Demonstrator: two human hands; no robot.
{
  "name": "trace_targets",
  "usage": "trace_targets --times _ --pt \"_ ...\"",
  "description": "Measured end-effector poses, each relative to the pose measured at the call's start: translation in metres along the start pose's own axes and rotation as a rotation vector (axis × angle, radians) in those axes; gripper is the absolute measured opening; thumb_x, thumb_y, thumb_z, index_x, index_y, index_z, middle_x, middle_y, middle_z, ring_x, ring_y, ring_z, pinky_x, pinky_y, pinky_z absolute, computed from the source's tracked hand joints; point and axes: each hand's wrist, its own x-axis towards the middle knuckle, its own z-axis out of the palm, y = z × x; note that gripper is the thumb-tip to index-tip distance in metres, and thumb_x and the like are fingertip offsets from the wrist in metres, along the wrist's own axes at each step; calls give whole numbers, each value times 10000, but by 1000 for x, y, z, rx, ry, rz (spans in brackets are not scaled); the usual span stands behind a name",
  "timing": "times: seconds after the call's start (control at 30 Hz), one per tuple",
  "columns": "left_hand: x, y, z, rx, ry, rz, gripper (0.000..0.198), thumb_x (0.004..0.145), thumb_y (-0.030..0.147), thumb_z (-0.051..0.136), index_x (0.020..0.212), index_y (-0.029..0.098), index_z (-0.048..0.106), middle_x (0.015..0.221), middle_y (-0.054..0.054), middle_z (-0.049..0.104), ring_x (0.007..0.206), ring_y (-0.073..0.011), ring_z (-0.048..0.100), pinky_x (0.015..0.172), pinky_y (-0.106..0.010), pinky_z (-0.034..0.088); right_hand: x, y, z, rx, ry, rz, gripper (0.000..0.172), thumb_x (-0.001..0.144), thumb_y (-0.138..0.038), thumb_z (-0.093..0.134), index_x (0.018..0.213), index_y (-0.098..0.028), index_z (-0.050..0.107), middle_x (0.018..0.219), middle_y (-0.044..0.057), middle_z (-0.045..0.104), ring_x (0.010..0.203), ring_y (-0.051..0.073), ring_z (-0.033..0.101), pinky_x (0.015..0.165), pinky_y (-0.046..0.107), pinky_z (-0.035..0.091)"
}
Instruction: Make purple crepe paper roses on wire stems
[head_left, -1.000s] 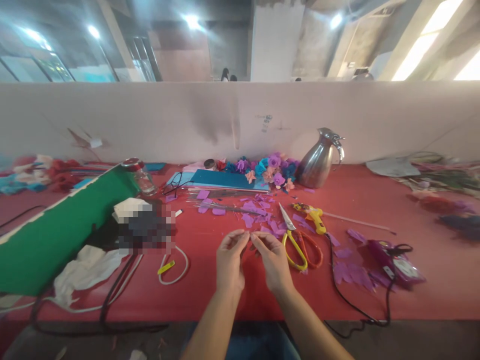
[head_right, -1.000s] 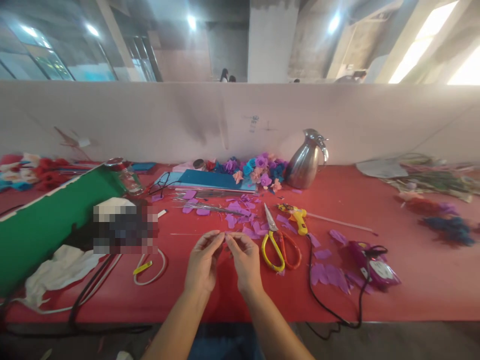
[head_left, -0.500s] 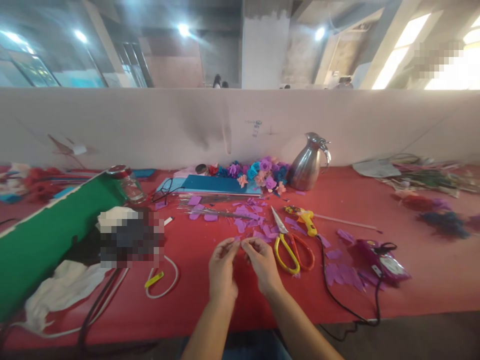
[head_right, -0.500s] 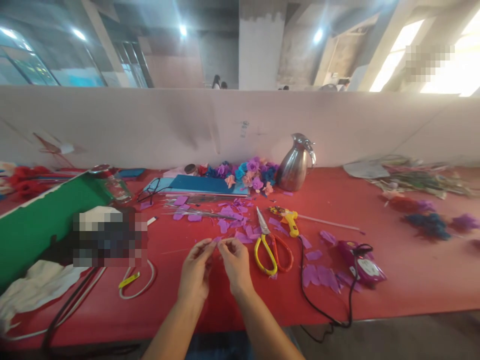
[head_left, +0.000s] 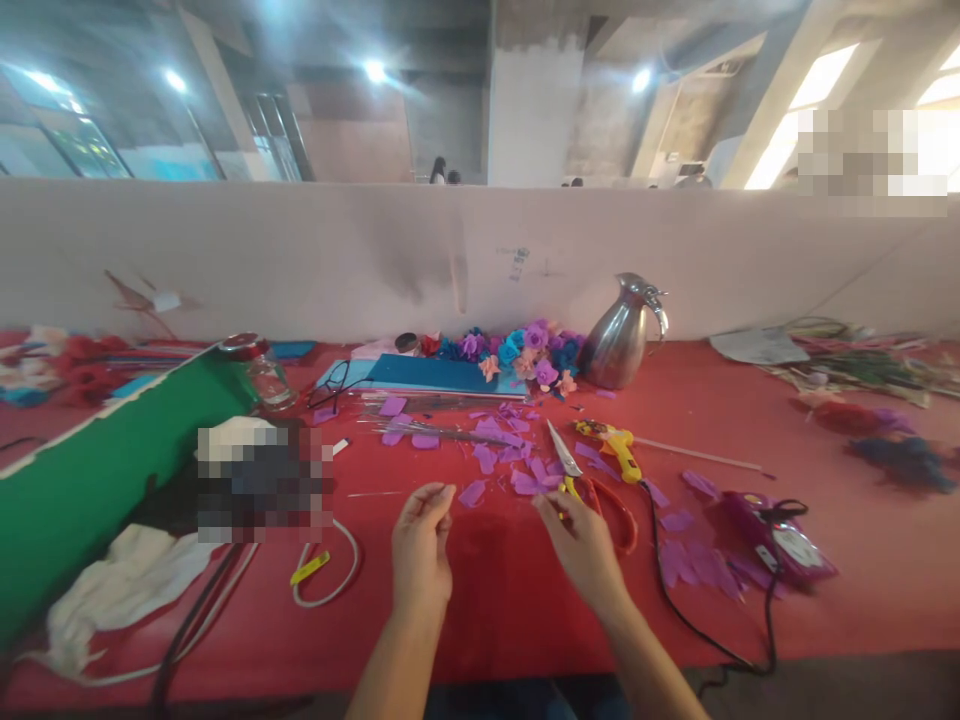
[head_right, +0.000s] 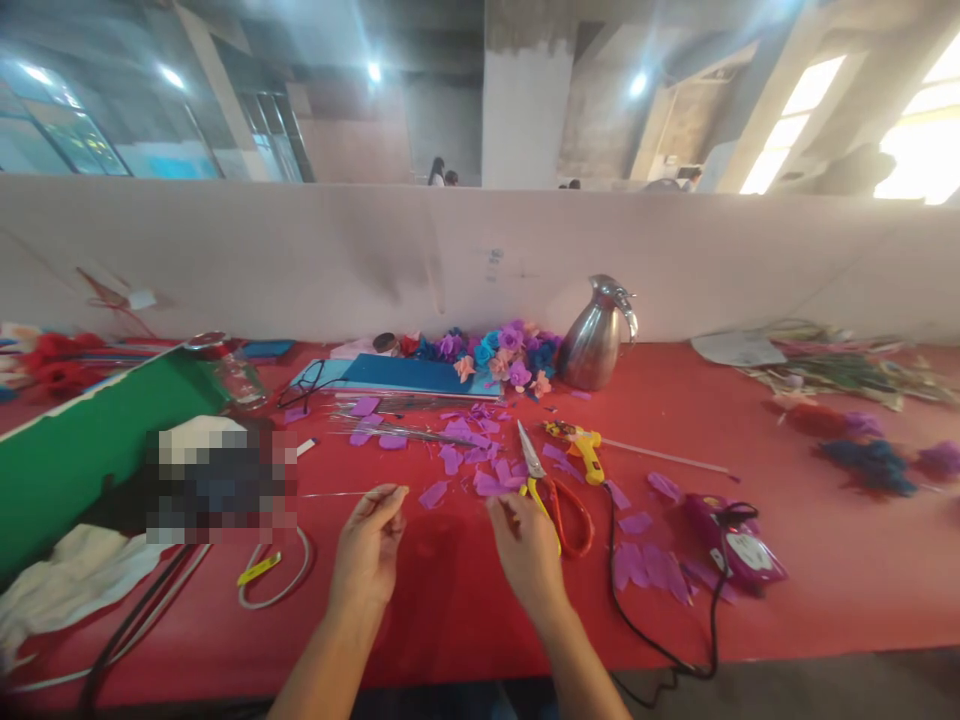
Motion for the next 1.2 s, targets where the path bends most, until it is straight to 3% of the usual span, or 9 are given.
trace_targets --times 0.1,0.27,0.47,0.53,0.63,0.8,0.9,1.03,1.2 --pt "3 -1 -4 2 -2 18 301 489 179 823 714 152 625 593 69 568 473 -16 423 506 -152 349 4 26 -31 -456 59 -170 266 748 -295 588 983 -211 680 979 102 656 935 275 560 869 423 379" --pt "9 0 -8 -17 52 61 302 478 191 822 708 154 631 636 53 609 475 -18 449 510 -164 363 12 55 -56 -601 9 -137 414 744 -268 559 1147 -191 612 950 109 604 818 241 584 753 378 435" --pt "9 3 -13 -45 128 84 258 457 197 816 653 157 653 719 -18 688 670 -99 613 629 -211 451 30 44 -60 -118 13 170 399 511 -199 682 909 -214 652 584 -41 557 525 164 529 512 276 396" --pt "10 3 -14 -66 138 92 254 454 203 819 643 159 655 711 -22 692 670 -106 617 640 -224 457 24 34 -63 160 37 309 503 461 -208 735 956 -215 641 580 -46 573 486 156 523 454 254 378" --pt "15 4 -13 -99 140 99 280 436 217 834 642 154 656 679 -10 678 625 -88 592 635 -222 448 -1 22 -64 441 -79 395 679 450 -204 812 1098 -239 613 720 -9 641 511 130 538 473 243 417" --pt "22 4 -7 -125 194 92 347 408 284 861 643 149 645 586 41 589 532 -45 486 581 -201 393 -61 13 -34 584 -287 584 458 490 -465 826 830 -209 657 561 7 573 422 123 480 365 214 333" --pt "18 3 -4 -47 217 77 346 441 319 854 657 152 643 596 50 564 549 -43 470 583 -199 370 -82 -3 -13 639 -313 604 425 610 -569 732 841 -221 653 585 20 584 453 126 504 368 196 317" --pt "8 4 0 -23 216 32 354 433 329 855 652 157 636 635 52 565 608 -46 488 614 -190 369 -79 -36 -1 676 -592 699 416 621 -575 732 814 -216 651 648 12 591 467 100 493 407 205 355" --pt "-2 4 4 -64 188 -25 414 322 311 872 600 146 613 590 52 565 582 -54 493 627 -207 390 -60 -49 15 746 -594 741 487 628 -576 740 917 -212 597 719 -12 586 566 83 528 408 146 349"
